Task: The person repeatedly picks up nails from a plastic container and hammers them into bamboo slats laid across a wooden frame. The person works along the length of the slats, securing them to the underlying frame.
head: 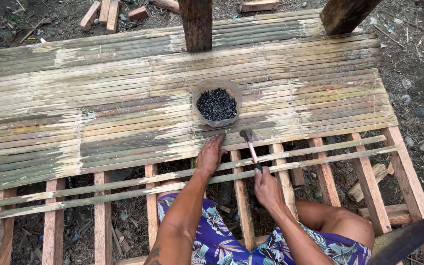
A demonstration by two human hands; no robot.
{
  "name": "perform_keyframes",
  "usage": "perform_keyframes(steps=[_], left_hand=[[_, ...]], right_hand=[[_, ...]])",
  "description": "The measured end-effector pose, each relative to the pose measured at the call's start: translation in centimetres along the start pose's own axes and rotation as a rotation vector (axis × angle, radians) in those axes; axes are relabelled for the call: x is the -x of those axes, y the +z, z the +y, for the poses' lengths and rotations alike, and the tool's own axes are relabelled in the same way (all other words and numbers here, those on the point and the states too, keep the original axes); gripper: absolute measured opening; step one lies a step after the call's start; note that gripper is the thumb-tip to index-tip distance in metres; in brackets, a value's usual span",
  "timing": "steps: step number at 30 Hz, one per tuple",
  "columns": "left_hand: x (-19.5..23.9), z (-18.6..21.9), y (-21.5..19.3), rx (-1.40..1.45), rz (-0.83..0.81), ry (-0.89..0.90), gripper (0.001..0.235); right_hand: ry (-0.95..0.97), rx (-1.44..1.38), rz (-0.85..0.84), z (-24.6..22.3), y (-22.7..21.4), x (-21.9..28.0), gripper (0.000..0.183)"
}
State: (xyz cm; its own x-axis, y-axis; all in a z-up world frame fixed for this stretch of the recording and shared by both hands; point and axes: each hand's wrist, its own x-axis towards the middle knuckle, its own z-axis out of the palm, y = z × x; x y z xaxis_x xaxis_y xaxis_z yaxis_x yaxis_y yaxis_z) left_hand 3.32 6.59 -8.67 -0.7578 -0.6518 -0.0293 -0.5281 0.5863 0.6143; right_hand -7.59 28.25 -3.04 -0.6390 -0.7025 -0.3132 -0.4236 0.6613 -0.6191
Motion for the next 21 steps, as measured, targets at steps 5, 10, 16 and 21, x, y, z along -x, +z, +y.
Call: perform_keyframes(steps=[5,10,16,21], left_hand=[[0.5,-0.6,1.1,0.037,0.0,0.0,0.063],[-0.3,0.3,-0.1,0.019,0.064,0.033,0.064],[-1.3,2.4,-3.9,0.163,0.172,0.225,0.035],[-9.2,3.1,-7.4,0.082,0.184,0.287,0.02]], right_hand=[[-0.369,-0.11,0.183,3.0,0.3,1.8,0.025],[0.113,0.096,-0.157,1.9,1.1,-2.4,0.033],[0.142,0.06,-0.141,2.4,1.5,-4.0,0.034],[0.153,0.064,-0.18,1.8,1.9,-4.8,0.034]])
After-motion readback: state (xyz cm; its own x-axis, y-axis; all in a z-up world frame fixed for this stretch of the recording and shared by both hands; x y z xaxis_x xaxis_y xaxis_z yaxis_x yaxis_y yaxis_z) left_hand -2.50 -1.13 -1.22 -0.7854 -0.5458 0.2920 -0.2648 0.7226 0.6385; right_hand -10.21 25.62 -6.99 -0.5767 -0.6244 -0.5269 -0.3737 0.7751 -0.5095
